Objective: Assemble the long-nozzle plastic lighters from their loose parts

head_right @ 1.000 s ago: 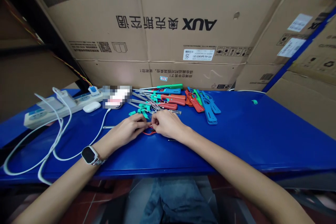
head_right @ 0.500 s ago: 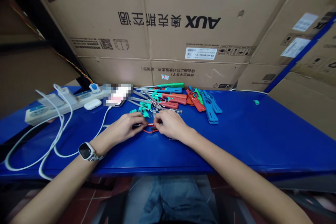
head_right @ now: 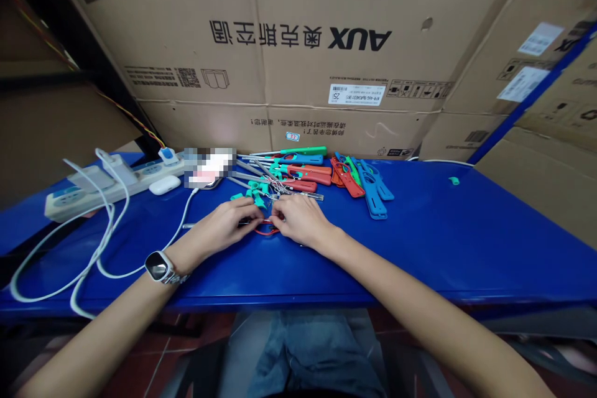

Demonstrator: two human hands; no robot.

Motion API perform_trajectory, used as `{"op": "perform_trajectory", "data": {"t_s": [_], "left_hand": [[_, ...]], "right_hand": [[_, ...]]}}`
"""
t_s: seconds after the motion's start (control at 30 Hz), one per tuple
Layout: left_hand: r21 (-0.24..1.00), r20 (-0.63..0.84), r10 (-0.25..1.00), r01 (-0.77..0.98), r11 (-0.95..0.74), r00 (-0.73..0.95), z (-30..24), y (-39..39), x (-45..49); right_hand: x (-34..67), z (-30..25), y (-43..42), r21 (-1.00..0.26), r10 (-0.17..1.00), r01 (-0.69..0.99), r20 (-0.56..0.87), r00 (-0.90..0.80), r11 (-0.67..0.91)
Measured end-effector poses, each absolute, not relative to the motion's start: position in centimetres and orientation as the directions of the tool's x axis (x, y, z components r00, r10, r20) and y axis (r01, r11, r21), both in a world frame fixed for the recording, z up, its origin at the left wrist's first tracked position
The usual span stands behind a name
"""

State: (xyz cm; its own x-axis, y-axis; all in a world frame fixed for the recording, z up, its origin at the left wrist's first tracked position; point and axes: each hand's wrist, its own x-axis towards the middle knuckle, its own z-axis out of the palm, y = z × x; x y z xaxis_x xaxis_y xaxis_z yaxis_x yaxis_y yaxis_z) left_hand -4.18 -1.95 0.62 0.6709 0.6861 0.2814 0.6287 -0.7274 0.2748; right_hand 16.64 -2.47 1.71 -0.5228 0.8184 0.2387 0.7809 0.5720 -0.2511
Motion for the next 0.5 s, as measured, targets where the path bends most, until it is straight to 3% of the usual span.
{"op": "perform_trajectory", "data": {"t_s": [0.23,0.5], "left_hand": [[0.336,0.247,0.720,0.639,-0.692,0.649,0.8,-1.8,-4.2],[0.301,0.260,0.657,0.587,-0.752,0.708,0.8,-1.9,-4.5]], "right_hand": [[17.5,2.3,-2.2,-0.329,0.752,0.679,0.213,-0.624,0.657],[17.3,2.0,-1.5,-0.470,0.841,0.708,0.165,-0.516,0.527]]}}
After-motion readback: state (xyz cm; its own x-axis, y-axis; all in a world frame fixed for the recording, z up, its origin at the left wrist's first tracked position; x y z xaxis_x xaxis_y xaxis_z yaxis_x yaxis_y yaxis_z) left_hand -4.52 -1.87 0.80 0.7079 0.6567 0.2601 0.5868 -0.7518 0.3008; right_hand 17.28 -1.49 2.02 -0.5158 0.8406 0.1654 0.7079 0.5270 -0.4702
